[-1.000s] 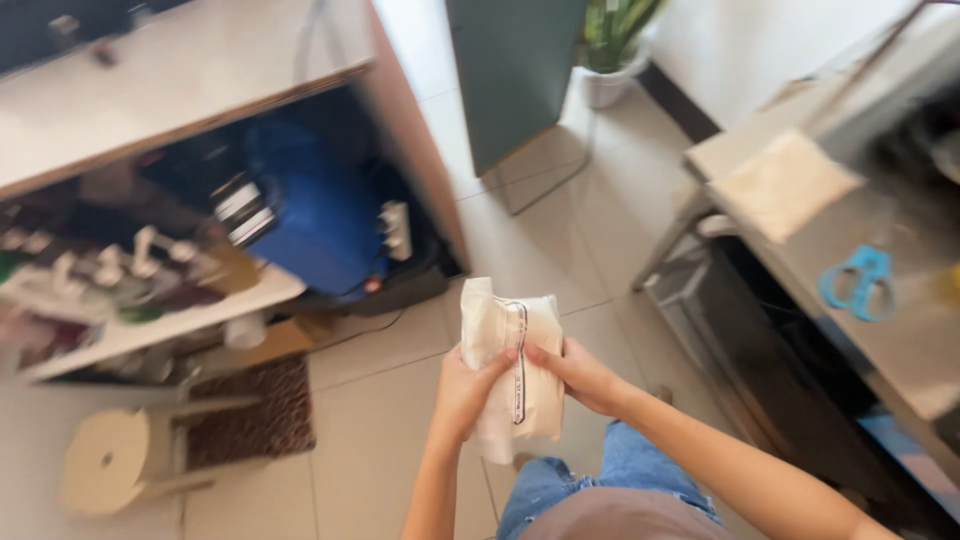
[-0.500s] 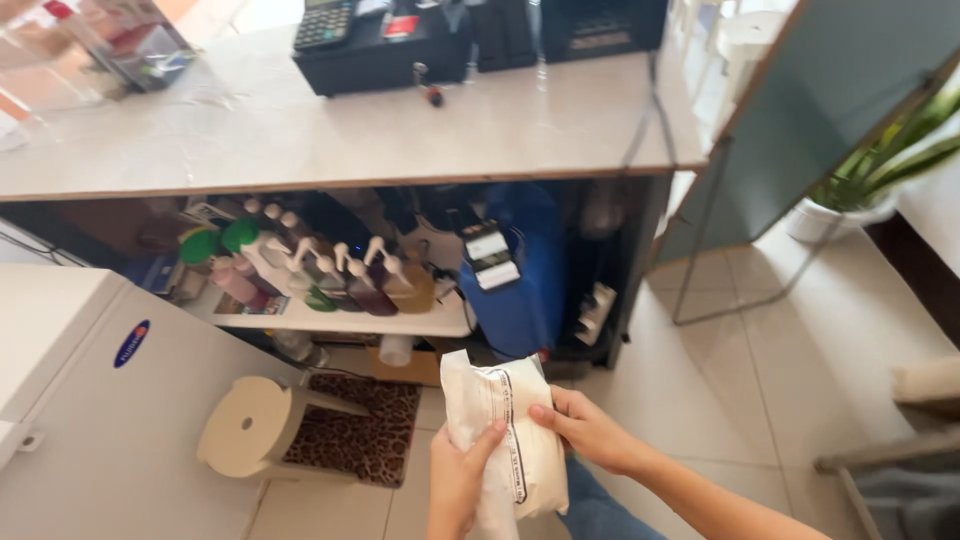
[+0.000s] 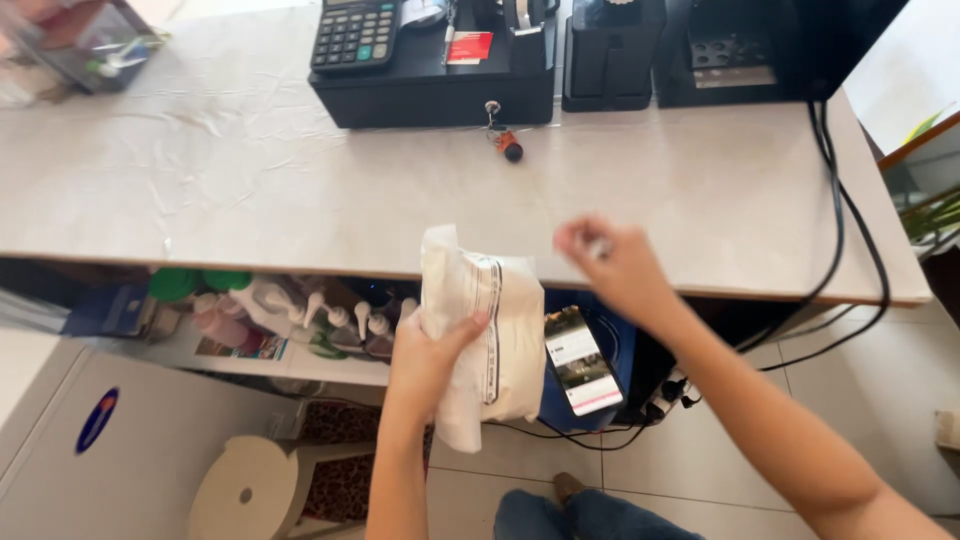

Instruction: Weighing powder ingredients on a digital scale and sealing them into small plastic bags with tape.

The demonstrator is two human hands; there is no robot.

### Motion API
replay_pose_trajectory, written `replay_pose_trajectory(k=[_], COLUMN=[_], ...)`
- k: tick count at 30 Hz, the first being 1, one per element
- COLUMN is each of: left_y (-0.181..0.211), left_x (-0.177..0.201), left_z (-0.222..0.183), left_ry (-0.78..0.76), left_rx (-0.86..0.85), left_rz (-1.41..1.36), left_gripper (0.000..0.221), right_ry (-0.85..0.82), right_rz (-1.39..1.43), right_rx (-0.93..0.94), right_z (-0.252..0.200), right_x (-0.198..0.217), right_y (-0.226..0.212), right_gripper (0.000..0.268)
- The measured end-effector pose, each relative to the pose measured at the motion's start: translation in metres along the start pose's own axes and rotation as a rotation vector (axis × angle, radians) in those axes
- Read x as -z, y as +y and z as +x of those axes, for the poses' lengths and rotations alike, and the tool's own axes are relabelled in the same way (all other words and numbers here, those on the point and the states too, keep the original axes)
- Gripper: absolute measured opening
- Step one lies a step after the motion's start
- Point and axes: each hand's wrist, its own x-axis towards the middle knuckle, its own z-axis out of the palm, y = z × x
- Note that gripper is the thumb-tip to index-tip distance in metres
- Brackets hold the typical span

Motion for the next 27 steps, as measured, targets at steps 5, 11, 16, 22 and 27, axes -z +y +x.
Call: replay_pose_trajectory(k=[5,11,16,22,27], left_y=[0.03,0.073,0.075,0.066,0.067], left_x=[0.013,0.034,0.044,0.043,0.044], left_z=[0.116,0.211,0.264,0.291,0.294], left_ry=[-0.137,-0.431,-0.595,-0.744,-0.761], left_rx=[0.018,0.009,0.08,0.069,0.135], left_rz=[0.114,0.23,0.419,0.358,0.308], left_gripper=[0.052,0.045,0.046,0.043,0.041], right_ry=[0.383,0.5,0.411,0.552,0.449], right_rz=[-0.106,-0.352,-0.4,-0.223,-0.207], right_rx=[0.25,0.177,-0.07,-0.088,-0.175], right_z=[0.164,0.277,0.299,0.307,0.304], right_x=[-0.006,-0.027,-0.028,-0.044,-0.028], right_y=[0.034,0.07,0.064,0.078,0.054], right_gripper=[0.022,0.034,0.052,0.027,0.023])
